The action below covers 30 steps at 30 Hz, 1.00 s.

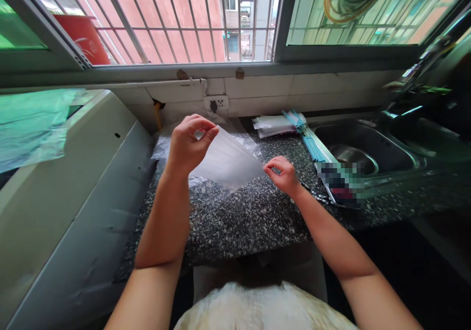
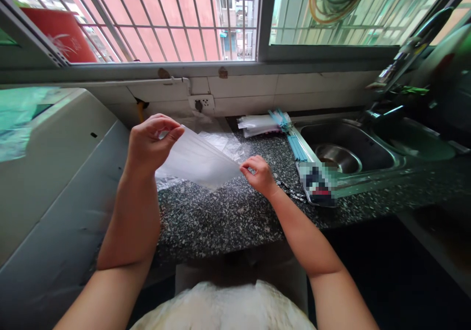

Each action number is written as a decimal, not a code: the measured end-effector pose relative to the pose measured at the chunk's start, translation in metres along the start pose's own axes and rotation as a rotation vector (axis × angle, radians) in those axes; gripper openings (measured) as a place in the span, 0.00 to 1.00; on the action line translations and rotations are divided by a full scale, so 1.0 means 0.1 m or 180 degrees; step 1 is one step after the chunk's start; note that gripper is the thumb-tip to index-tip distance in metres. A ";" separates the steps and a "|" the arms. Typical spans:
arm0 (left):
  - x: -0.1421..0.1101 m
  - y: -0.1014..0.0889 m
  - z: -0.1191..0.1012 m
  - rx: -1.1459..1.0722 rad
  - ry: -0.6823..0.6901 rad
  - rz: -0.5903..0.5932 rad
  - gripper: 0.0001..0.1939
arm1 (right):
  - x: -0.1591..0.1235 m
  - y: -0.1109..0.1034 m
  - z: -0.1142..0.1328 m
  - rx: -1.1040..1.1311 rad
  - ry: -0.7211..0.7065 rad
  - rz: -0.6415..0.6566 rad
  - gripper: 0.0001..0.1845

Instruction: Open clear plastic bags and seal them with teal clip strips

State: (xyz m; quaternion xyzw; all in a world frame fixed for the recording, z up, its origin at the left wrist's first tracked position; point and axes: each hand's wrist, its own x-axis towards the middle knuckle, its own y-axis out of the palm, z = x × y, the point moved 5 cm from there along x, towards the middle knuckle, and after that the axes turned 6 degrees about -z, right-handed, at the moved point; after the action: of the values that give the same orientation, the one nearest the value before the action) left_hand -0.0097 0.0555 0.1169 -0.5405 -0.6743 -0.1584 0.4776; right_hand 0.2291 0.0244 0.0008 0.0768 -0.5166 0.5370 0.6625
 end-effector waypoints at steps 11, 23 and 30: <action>0.00 -0.03 0.04 0.0045 -0.0071 -0.0064 0.04 | 0.00 0.00 -0.01 -0.0033 0.0098 0.0093 0.07; 0.01 -0.03 0.00 -0.0126 -0.0076 -0.0060 0.05 | 0.00 -0.01 -0.02 -0.0001 0.0062 0.0121 0.08; -0.04 0.05 -0.25 -0.0001 0.0096 0.0160 0.05 | 0.15 -0.08 0.10 0.0340 0.0154 -0.0056 0.14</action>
State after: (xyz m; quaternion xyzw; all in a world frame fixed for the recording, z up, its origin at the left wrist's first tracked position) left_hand 0.0062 0.0372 0.1248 -0.5550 -0.6531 -0.1546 0.4915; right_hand 0.2283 0.0241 0.0206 0.1036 -0.4703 0.5596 0.6745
